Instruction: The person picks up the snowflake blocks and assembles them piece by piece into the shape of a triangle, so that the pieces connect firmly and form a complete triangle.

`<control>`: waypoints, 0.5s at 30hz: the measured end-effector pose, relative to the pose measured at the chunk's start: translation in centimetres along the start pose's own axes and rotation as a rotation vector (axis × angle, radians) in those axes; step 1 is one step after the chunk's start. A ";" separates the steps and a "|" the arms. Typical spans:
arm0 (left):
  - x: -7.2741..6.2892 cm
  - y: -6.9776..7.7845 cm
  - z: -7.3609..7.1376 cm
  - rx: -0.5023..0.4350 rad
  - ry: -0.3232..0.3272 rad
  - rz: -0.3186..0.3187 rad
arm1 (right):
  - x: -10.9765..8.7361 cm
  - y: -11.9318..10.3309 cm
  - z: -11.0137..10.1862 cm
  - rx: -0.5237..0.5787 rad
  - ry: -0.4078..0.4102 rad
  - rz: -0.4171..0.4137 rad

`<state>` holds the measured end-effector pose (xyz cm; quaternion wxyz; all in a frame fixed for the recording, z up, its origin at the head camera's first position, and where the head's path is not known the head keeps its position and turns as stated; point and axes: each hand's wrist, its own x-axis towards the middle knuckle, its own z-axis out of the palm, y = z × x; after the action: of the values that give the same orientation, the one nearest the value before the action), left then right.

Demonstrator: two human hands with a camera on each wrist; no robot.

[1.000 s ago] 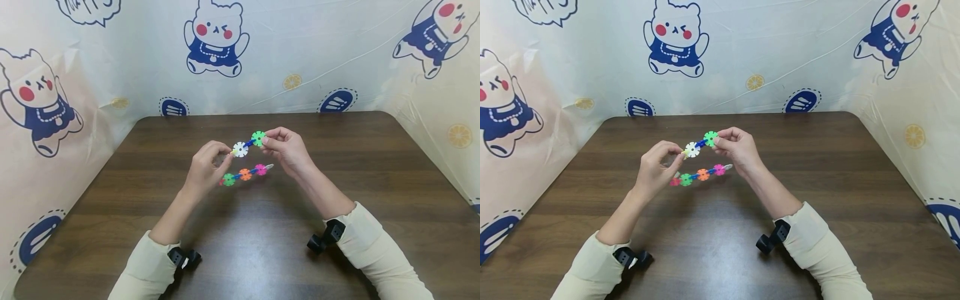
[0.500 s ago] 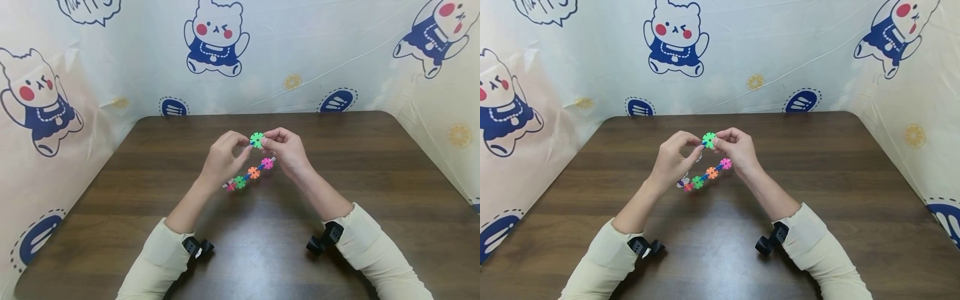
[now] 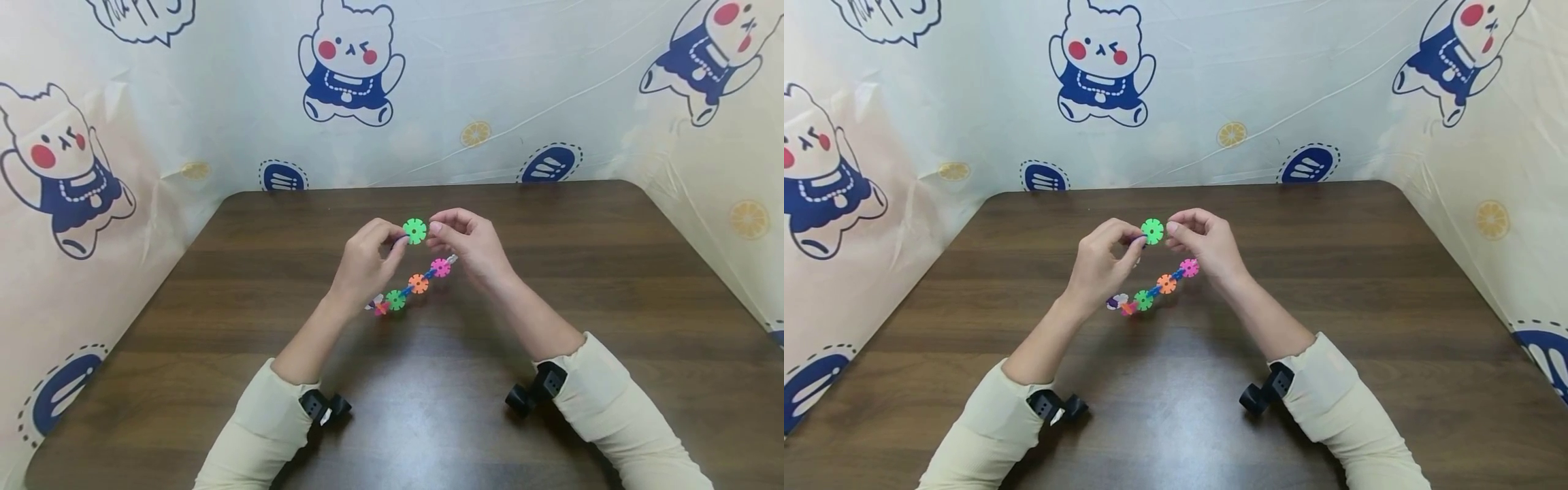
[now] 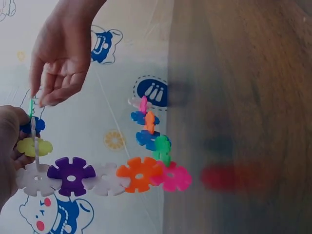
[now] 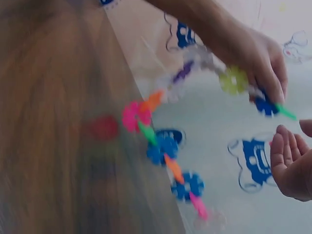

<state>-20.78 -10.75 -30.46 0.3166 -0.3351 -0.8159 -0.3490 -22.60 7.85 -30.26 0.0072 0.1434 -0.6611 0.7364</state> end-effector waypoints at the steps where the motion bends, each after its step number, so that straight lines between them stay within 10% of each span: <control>1: 0.0 0.0 -0.1 0.003 0.015 0.009 | 0.1 0.0 -0.4 -0.046 0.008 -0.014; 7: -0.1 -0.1 -0.8 -0.004 0.075 0.023 | 1.4 0.8 -3.1 -0.389 0.055 0.003; 15: -0.1 0.0 -1.2 -0.029 0.106 0.019 | 2.6 3.0 -5.4 -0.652 -0.152 0.214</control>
<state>-20.44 -11.72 -29.88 0.3578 -0.3285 -0.7895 -0.3753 -26.77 12.30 -33.05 -0.0739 0.1178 -0.8714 0.4705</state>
